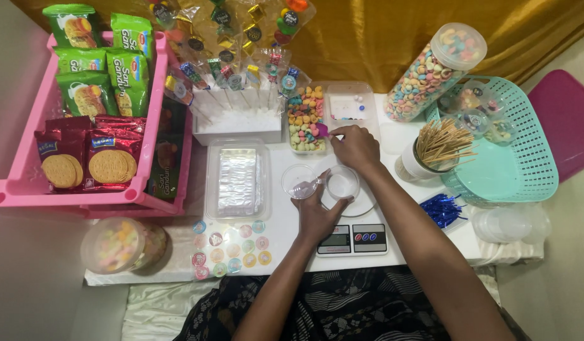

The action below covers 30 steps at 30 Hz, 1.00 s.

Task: Weighing and portioning small multi-colored candies into a container using a spoon and a digital scale.

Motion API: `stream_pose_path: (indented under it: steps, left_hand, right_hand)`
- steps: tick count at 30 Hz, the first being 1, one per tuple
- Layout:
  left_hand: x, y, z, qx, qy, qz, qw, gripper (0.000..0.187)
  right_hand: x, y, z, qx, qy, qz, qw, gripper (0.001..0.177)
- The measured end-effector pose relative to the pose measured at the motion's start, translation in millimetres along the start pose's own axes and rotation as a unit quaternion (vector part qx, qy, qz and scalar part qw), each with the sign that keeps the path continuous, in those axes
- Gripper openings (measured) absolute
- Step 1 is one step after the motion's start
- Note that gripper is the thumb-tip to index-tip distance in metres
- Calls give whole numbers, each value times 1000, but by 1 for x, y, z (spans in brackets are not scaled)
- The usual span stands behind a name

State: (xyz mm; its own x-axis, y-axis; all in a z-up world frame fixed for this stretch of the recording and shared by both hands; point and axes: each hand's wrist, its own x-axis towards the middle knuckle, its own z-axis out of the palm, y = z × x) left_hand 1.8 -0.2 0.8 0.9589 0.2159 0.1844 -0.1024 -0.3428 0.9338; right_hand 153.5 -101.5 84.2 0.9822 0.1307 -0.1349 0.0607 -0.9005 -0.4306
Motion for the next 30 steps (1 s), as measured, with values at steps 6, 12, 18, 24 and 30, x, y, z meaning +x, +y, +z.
stream_pose_path:
  steps: [6,12,18,24,30]
  left_hand:
    - [0,11,-8,1,-8,0,1000,76]
    - [-1,13,-9,3,-8,6,1000,75]
    - [0,1,-3,16,1,15,1000,76]
    - [-2,2,-1,21,18,16,999,75]
    - [1,6,-3,14,11,5,1000,77]
  right_hand:
    - [-16,3,-5,38,23,36,998,28]
    - [-22,23,5,121,72,38,989,18]
    - [-37,36,4,175,104,34,979,17]
    - [-87,56,-5,248,144,-11,958,13]
    - [-143,72,-16,262,136,-8,956,11]
